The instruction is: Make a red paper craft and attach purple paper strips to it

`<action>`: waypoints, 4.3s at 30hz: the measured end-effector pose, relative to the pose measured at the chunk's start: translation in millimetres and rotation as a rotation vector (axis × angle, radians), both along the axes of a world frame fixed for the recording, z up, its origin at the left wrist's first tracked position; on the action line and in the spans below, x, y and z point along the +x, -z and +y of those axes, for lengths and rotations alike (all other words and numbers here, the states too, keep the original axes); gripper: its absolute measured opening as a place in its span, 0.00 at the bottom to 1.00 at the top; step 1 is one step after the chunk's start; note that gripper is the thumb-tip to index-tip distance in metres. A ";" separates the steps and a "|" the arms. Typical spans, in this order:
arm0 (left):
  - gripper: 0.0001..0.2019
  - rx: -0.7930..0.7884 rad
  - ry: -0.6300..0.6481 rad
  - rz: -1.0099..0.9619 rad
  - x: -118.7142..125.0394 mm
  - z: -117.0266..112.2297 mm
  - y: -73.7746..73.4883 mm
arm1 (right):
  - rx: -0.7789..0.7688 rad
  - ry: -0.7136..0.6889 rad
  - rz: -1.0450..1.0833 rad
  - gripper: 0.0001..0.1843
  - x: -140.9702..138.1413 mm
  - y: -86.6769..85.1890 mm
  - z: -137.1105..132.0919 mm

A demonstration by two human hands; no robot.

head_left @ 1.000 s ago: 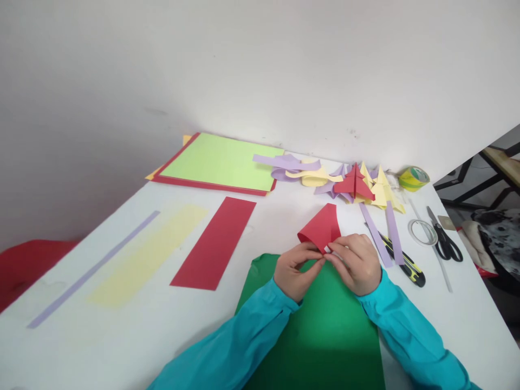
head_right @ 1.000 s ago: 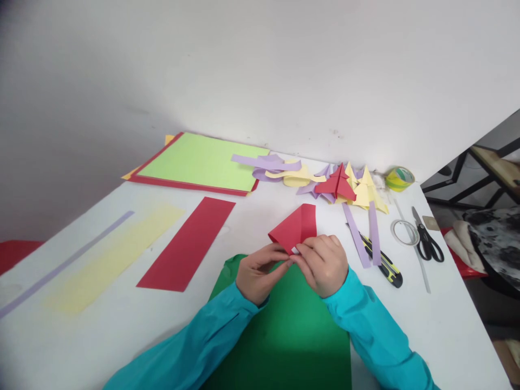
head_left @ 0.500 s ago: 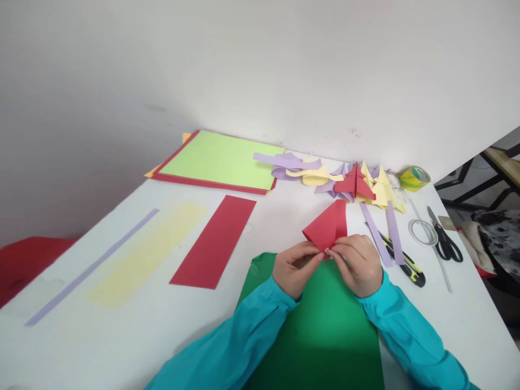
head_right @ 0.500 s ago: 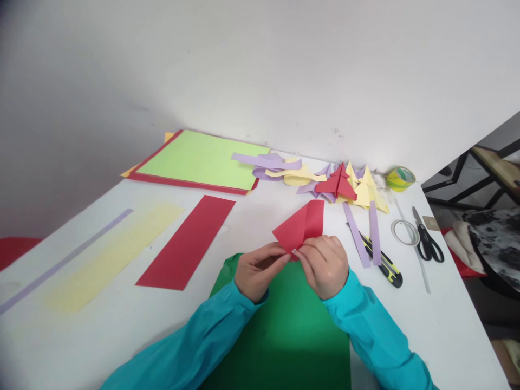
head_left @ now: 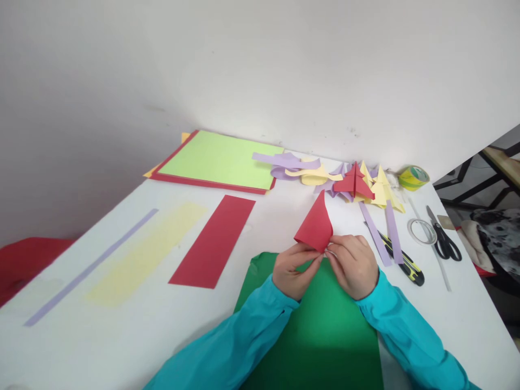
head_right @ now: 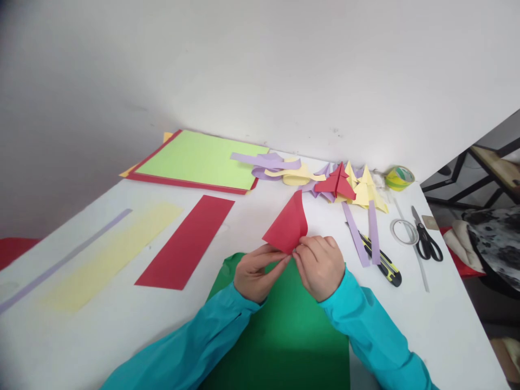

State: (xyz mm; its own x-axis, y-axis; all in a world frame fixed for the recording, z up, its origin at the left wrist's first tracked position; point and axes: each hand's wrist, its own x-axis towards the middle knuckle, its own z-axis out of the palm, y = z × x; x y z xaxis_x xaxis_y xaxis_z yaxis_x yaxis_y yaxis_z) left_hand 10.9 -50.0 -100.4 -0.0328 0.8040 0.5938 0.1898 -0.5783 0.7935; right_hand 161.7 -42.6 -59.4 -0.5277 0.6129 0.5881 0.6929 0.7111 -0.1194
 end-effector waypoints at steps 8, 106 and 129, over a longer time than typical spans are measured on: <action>0.05 -0.043 0.006 -0.015 1.1 -0.8 0.6 | -0.017 0.000 0.024 0.05 -1.7 1.8 -0.6; 0.10 -0.702 -0.135 -0.803 2.8 11.3 8.8 | -0.557 0.387 0.647 0.05 37.1 31.8 41.5; 0.13 -0.833 0.071 -0.688 8.7 11.3 19.5 | -0.727 0.282 0.958 0.13 26.3 35.9 37.7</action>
State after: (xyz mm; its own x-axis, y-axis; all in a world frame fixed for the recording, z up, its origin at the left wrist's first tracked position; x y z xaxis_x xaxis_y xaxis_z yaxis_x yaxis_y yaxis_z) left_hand 19.5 -38.7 -119.9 -0.0875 0.9594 -0.2681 -0.4594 0.1999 0.8655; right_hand 188.0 -4.9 -95.3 0.1316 0.9814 0.1395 0.2268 0.1072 -0.9680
